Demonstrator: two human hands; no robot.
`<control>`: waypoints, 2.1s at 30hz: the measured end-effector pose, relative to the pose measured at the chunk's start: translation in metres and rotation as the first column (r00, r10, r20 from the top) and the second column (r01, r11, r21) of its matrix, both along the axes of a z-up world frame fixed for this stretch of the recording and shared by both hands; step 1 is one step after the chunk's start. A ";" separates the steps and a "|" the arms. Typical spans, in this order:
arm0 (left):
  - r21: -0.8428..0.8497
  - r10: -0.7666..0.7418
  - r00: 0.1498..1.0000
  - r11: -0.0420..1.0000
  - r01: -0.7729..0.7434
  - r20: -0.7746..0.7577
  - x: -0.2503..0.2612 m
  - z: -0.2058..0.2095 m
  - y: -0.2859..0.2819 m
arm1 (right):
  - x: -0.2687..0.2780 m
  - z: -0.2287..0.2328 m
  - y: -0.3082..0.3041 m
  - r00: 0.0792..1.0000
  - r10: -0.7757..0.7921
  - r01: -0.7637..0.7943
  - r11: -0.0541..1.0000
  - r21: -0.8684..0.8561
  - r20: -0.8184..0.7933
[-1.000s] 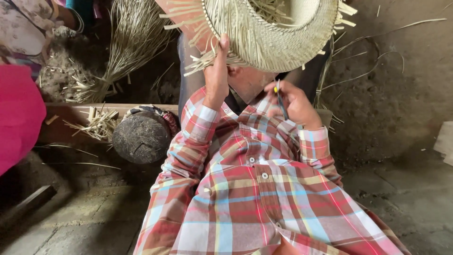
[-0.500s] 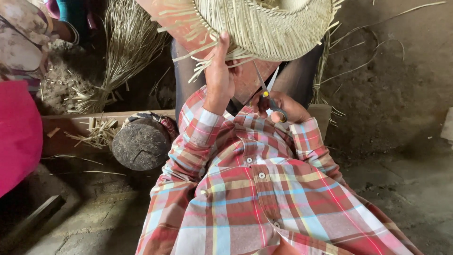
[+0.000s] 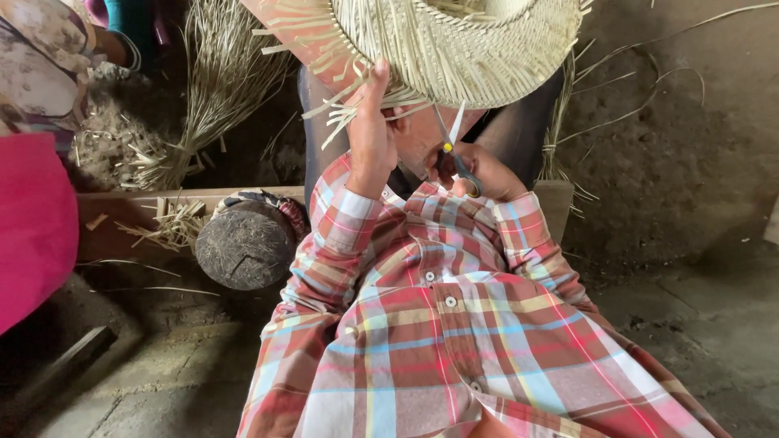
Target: Trimming excess straw ends from the brim of a handmade woven hat using scissors to finish the product.
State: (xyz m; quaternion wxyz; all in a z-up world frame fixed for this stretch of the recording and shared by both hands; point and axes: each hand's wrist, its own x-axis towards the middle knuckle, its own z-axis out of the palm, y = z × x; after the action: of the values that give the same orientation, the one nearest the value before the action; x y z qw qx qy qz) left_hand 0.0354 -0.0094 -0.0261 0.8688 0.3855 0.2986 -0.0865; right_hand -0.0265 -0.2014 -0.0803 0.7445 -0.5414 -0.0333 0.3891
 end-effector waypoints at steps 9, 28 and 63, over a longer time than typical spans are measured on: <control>0.108 0.016 0.999 0.994 -0.012 -0.040 0.001 -0.012 -0.003 | 0.004 0.005 0.013 0.996 0.026 -0.004 0.970 0.243 -0.086; -0.261 0.060 0.997 0.963 -0.069 -0.045 -0.001 -0.026 -0.008 | 0.013 -0.008 0.021 0.960 -0.063 0.164 0.918 0.361 -0.274; -0.300 -0.049 0.999 0.953 0.040 -0.021 0.000 -0.019 -0.012 | 0.004 -0.012 0.011 0.984 -0.051 0.127 0.877 0.463 -0.173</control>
State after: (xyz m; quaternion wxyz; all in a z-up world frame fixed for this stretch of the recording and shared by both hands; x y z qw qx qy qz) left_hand 0.0351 -0.0210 -0.0448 0.9106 0.2549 0.2856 -0.1557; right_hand -0.0229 -0.1908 -0.0925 0.8713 -0.3127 -0.0440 0.3756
